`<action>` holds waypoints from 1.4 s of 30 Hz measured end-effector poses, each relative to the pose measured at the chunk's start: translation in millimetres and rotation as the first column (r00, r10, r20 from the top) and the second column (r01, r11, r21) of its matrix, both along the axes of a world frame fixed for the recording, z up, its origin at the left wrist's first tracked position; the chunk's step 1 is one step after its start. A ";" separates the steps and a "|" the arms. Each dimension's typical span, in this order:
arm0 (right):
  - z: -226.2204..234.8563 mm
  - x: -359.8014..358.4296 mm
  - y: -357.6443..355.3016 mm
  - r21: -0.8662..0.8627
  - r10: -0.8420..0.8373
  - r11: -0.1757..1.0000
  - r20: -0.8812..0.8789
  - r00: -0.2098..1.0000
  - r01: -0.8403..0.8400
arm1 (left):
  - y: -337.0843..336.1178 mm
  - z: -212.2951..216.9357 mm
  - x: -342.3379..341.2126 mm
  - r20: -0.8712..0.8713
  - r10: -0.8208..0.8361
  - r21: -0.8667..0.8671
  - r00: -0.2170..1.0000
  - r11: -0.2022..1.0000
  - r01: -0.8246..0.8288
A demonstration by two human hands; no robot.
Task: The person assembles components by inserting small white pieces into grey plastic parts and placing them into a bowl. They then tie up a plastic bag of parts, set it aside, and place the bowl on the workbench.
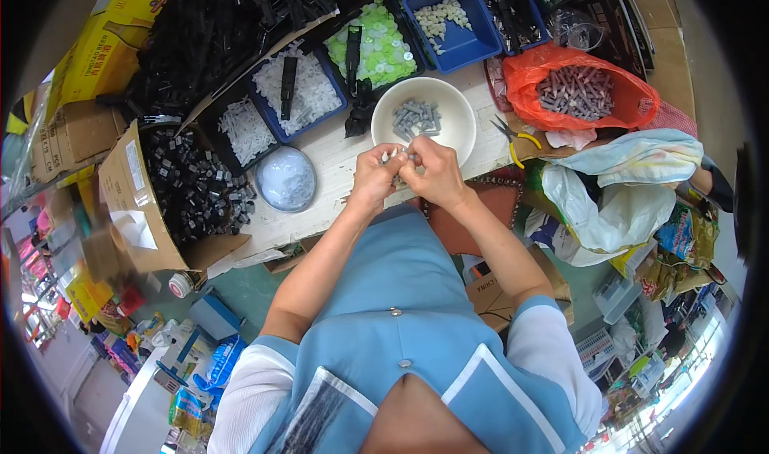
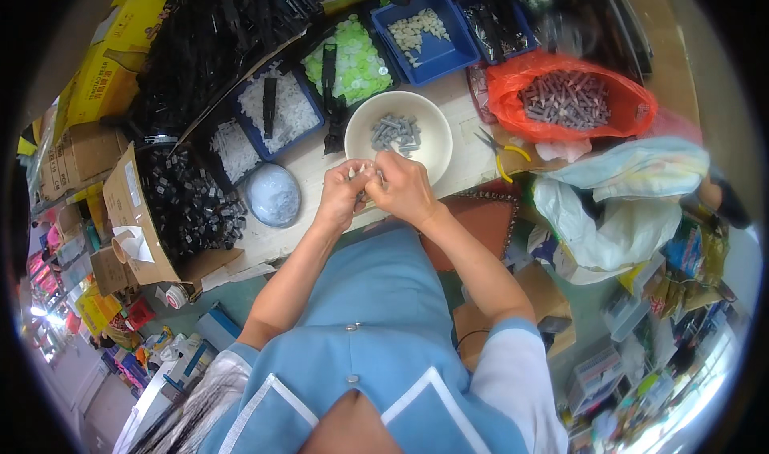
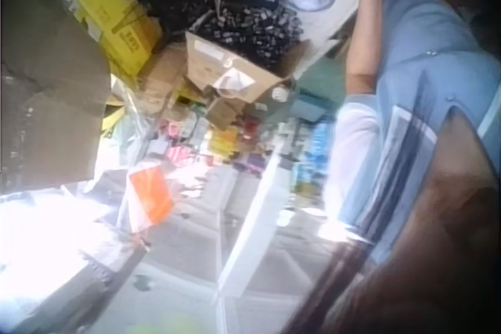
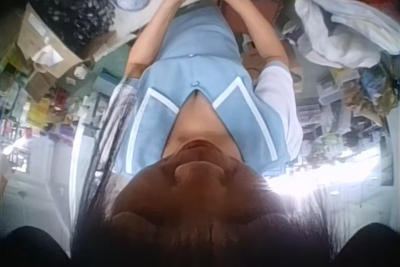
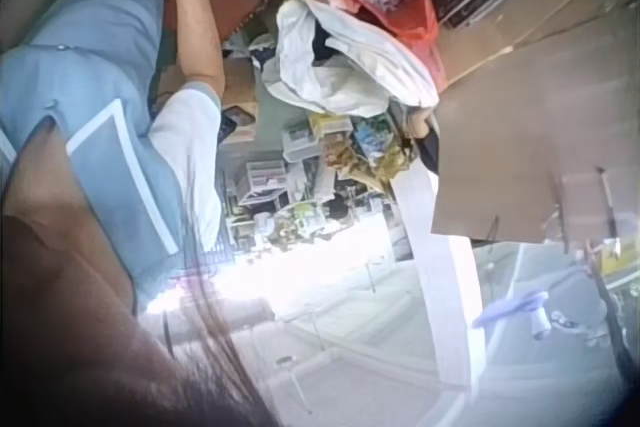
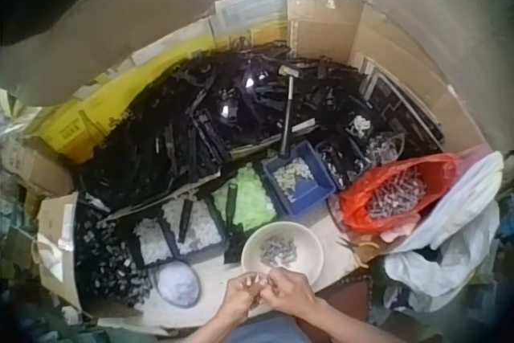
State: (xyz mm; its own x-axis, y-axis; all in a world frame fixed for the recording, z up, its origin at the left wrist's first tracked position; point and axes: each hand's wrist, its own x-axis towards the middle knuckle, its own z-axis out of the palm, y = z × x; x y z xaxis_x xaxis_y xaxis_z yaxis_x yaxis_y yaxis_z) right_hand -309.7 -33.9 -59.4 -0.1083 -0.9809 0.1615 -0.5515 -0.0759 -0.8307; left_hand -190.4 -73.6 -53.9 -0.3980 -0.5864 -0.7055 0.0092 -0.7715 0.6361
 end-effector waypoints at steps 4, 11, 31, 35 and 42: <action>8.7 4.4 4.0 0.183 -0.131 0.977 0.126 0.983 0.106 | 2.9 -2.7 3.7 0.039 -0.040 -0.009 0.998 0.999 0.040; -0.9 9.0 5.6 0.054 -0.153 0.987 0.050 0.987 0.150 | 5.2 0.4 2.4 -0.008 -0.014 0.011 1.000 1.000 0.014; 13.6 -1.1 -4.4 0.073 -0.030 0.997 0.200 0.979 0.016 | -3.1 14.2 10.4 -0.071 -0.034 -0.068 0.997 0.997 0.029; 8.9 0.6 -12.4 -0.136 -0.036 0.990 -0.057 0.998 0.028 | -0.6 9.5 6.8 -0.073 0.051 -0.099 0.996 0.993 -0.058; -26.6 -28.9 -9.5 0.253 -0.328 0.940 0.481 0.813 0.229 | -0.9 7.0 2.6 -0.243 0.182 0.060 0.953 0.983 -0.173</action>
State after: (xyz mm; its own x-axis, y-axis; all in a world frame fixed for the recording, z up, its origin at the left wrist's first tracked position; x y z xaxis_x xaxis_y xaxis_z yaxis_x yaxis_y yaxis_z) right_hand -338.6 -43.3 -86.0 -0.3994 -0.9019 -0.1644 -0.0209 0.1882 -0.9819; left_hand -187.9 -74.5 -46.9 -0.4542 -0.6382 -0.6216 0.3012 -0.7667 0.5670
